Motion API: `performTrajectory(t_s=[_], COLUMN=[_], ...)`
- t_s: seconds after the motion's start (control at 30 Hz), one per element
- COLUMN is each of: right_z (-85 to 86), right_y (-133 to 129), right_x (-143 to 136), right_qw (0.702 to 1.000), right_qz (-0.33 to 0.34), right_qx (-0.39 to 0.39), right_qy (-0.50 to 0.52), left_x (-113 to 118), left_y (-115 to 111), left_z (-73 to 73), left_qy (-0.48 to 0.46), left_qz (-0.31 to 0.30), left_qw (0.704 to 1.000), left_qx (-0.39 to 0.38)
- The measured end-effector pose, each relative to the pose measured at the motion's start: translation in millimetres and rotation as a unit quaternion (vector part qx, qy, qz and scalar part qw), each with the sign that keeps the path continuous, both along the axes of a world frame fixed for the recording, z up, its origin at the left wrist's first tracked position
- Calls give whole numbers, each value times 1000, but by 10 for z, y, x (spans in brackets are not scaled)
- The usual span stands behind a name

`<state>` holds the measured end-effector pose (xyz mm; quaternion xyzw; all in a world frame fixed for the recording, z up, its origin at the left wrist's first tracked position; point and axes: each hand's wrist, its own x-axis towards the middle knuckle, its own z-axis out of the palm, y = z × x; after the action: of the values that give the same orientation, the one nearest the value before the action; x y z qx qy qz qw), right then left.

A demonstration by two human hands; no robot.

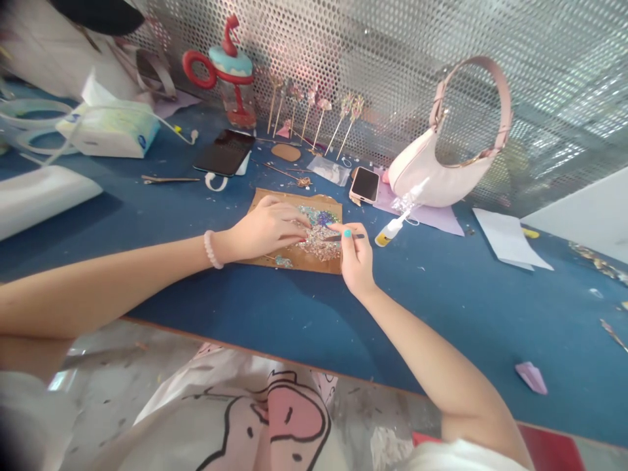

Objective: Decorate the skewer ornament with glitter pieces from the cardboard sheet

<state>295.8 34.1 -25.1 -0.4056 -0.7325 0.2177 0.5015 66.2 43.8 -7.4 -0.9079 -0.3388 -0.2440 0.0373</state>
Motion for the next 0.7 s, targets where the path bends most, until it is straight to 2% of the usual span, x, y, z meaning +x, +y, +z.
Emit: performTrajectory(t_s=[0.5,0.6,0.7], right_z=[38,-8,-84], right_y=[-13,35,129], right_x=[-11,16,51], right_qw=[999,997,991], right_qz=[-12,-11,-12], right_qx=[-42,-68,-104], right_qy=[0,29,79], left_x=[61,52,-51], left_y=[18,1,-8], left_z=[-32,30,151], left_qy=[-41,-45,-54], left_qz=[-3,4,28], left_qw=[998,997,995], left_qx=[-50,-65,-77])
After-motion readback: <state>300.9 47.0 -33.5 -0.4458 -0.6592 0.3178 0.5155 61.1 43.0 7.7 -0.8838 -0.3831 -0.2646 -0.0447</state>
